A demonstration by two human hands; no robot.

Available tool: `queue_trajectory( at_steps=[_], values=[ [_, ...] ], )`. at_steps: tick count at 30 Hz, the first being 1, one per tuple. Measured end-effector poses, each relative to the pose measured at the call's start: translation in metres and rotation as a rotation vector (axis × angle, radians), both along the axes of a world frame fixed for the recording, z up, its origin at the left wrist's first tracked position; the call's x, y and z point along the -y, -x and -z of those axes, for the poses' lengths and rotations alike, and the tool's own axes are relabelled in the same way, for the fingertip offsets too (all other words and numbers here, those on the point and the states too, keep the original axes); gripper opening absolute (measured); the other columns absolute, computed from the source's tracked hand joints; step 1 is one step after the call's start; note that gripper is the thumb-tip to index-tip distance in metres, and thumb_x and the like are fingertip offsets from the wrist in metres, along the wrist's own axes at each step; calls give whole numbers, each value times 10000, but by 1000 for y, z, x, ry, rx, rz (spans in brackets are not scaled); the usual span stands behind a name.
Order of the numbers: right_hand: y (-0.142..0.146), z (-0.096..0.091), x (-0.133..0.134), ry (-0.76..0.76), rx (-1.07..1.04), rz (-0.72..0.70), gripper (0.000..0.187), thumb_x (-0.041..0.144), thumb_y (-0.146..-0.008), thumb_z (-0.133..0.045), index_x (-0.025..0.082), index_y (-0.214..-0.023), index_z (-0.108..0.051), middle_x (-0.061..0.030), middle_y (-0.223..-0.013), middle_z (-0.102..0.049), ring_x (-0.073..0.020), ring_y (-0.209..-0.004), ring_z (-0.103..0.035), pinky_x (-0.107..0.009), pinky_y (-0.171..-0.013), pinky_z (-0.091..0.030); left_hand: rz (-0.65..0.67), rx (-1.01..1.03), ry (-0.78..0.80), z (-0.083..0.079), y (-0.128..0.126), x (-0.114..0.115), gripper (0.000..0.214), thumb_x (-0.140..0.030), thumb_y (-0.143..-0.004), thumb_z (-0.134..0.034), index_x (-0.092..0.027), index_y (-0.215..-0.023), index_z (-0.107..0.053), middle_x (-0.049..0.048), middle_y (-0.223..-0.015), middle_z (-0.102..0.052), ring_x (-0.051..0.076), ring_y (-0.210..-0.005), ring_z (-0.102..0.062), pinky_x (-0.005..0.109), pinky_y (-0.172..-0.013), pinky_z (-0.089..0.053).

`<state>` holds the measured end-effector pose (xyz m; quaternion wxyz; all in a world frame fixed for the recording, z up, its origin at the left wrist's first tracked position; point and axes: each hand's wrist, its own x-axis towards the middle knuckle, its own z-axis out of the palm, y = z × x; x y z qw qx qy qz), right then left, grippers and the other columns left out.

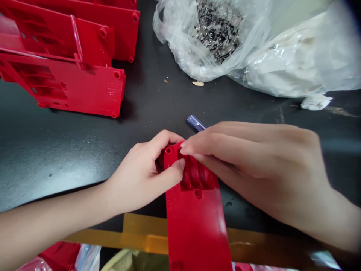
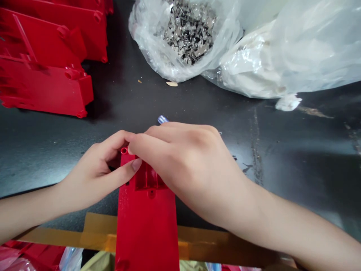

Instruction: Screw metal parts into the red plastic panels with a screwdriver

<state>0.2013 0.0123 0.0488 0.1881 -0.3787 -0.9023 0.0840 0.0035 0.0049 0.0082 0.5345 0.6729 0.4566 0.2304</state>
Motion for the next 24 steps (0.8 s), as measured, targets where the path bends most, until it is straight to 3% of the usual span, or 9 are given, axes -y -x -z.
queue_trajectory(
  at_steps=[5,12,17,20,24],
  values=[
    [0,-1,1,79,-75,32,162,64,-867,-555,159,-798,-668,29,-659,-676,-64,-458,-436,-259,-443,-302,3,7,-9,0,0,0,161,-215,-879,-570,-216,-1038,-593,-88,-666,-572,37,-471,-394,164,-489,-369],
    [3,1,0,94,-93,54,197,91,-896,-514,195,-757,-607,42,-687,-699,-72,-472,-502,-250,-445,-333,-3,-1,-9,0,-1,0,159,-208,-871,-582,-221,-1029,-595,-92,-667,-574,40,-496,-440,160,-521,-401],
    [-1,2,-3,20,-8,-24,203,92,-908,-492,192,-780,-612,14,-806,-744,-142,-661,-658,-287,-519,-384,0,8,15,-1,-1,0,141,-212,-870,-580,-219,-1011,-581,-78,-702,-619,63,-565,-529,168,-527,-413],
    [-1,4,-2,25,1,-65,189,115,-930,-492,191,-800,-606,8,-781,-730,-141,-638,-639,-283,-525,-390,-4,15,20,0,0,1,144,-224,-879,-583,-229,-1023,-583,-77,-735,-638,58,-568,-536,160,-519,-412],
    [0,-1,3,20,22,-9,156,155,-914,-545,195,-802,-646,-1,-724,-702,-124,-536,-547,-298,-473,-347,-10,41,29,3,1,2,192,-243,-891,-577,-240,-1083,-576,-69,-778,-665,61,-584,-562,157,-533,-438]
  ],
)
